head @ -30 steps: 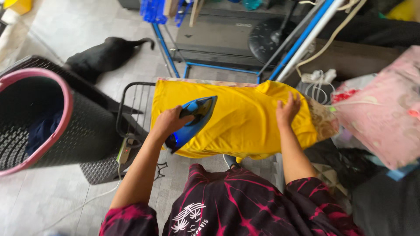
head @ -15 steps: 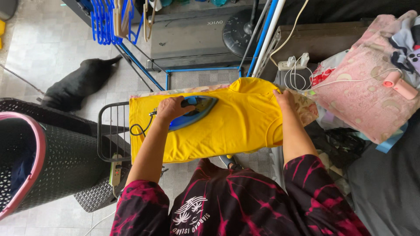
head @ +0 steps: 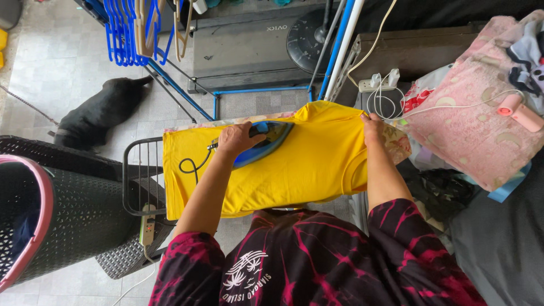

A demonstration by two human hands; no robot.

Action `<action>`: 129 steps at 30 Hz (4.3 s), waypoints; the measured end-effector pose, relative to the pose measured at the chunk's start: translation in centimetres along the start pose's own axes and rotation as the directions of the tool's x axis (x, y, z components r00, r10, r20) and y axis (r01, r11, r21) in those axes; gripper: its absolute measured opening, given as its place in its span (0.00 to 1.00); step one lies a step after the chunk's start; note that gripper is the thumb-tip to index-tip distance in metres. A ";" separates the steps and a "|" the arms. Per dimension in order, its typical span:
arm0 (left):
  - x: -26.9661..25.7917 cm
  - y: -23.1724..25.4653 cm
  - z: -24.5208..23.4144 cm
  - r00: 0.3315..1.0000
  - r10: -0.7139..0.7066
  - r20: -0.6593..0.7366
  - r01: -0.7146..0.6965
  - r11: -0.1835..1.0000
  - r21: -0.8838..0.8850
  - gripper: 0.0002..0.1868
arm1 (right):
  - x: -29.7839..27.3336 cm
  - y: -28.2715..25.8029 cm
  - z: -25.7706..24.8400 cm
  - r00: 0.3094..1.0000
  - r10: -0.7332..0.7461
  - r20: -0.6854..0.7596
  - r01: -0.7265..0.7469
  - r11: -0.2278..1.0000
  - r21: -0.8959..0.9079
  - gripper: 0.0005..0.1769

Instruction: The person irons a yellow t-shirt on a floral ironing board. They smooth the fabric, use a blue iron to press the shirt, flip it over, and continue ironing both sides before folding it.

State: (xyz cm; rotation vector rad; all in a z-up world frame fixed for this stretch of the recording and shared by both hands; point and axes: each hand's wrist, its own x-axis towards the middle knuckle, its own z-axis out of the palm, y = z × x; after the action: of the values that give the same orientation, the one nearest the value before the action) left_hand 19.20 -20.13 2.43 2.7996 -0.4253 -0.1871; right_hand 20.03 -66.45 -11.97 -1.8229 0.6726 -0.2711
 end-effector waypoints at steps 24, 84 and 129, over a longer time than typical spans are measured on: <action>0.8 2.4 1.3 0.963 -0.269 0.017 0.269 0.963 -0.020 0.36 | 0.9 0.9 0.0 1.000 -0.022 -0.016 0.020 0.993 -0.116 0.18; 4.4 26.0 11.3 0.981 -0.152 0.118 0.163 0.982 -0.090 0.36 | -3.9 8.1 -5.5 0.954 -0.262 0.148 0.298 0.890 -0.345 0.18; -4.2 18.6 8.3 0.984 -0.112 0.136 0.122 0.990 -0.069 0.37 | 1.3 8.9 -9.0 0.868 -0.422 0.262 0.493 0.798 -0.346 0.13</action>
State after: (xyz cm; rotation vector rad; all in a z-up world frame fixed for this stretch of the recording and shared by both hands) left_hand 8.82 -38.02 0.79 2.7472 -0.2763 -0.4073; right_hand 13.86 -76.28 -17.18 -2.3738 0.1484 -0.3044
